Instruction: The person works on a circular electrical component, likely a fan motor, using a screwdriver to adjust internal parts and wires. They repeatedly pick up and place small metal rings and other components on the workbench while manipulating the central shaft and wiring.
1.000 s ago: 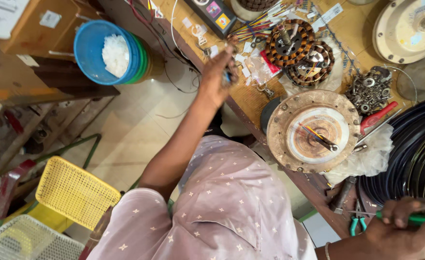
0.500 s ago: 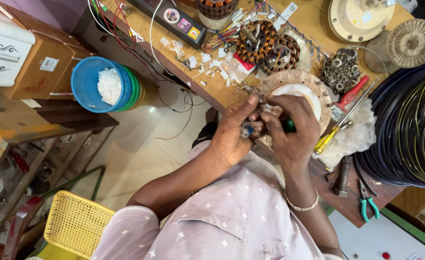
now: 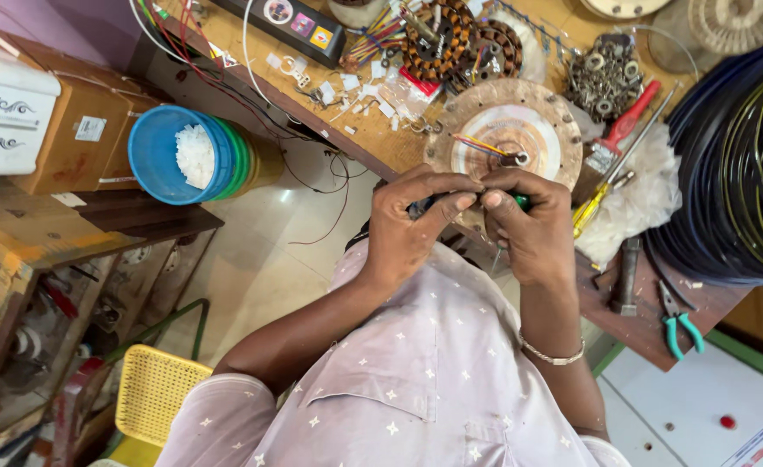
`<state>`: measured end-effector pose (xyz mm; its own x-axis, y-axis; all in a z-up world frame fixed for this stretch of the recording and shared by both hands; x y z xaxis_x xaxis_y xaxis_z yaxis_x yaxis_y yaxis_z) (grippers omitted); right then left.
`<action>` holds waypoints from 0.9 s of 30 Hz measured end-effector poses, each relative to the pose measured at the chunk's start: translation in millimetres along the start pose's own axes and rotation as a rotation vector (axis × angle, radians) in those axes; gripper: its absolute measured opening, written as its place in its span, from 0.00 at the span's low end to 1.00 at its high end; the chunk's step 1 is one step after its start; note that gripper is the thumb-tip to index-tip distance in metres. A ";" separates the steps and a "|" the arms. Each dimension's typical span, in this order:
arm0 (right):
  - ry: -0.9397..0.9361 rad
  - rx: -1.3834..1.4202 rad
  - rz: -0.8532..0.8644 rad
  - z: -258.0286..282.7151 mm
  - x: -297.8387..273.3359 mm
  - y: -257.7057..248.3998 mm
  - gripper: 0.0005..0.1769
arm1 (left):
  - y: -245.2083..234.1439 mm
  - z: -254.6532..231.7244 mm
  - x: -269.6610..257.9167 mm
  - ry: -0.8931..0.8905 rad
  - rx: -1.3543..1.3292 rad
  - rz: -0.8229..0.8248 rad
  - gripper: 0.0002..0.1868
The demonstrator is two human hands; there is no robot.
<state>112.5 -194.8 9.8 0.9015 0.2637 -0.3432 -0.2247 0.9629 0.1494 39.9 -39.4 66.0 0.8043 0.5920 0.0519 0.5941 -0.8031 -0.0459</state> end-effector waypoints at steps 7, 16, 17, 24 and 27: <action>-0.371 -0.253 -0.142 17.4 -24.0 -14.5 0.13 | 12.2 22.9 -11.6 -0.169 -0.080 0.027 0.07; -0.697 -0.576 -0.268 34.4 -47.1 -10.6 0.10 | 22.8 60.0 -31.6 -0.534 -0.251 0.052 0.11; -0.681 -0.587 -0.272 33.0 -45.0 -14.5 0.09 | 26.2 57.2 -30.7 -0.510 -0.224 0.051 0.11; -0.572 -0.430 -0.451 19.4 0.2 -55.2 0.11 | 40.0 1.1 11.3 0.140 0.338 0.155 0.15; -0.464 -0.412 -0.415 6.0 14.0 -50.6 0.11 | 53.9 -10.3 20.1 0.294 0.431 0.132 0.26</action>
<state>138.7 -240.1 3.0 0.9855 -0.0896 0.1441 0.1295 0.9457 -0.2982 87.9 -71.5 74.8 0.8713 0.3941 0.2923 0.4899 -0.7325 -0.4727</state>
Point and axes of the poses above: each hand's wrist, its own x-axis towards the middle knuckle, its own y-axis out of the palm, z = x × y, the point moved 8 cm from there along x, towards the middle knuckle, and after that the axes turned 13 degrees about -z, right-handed, at the moved point
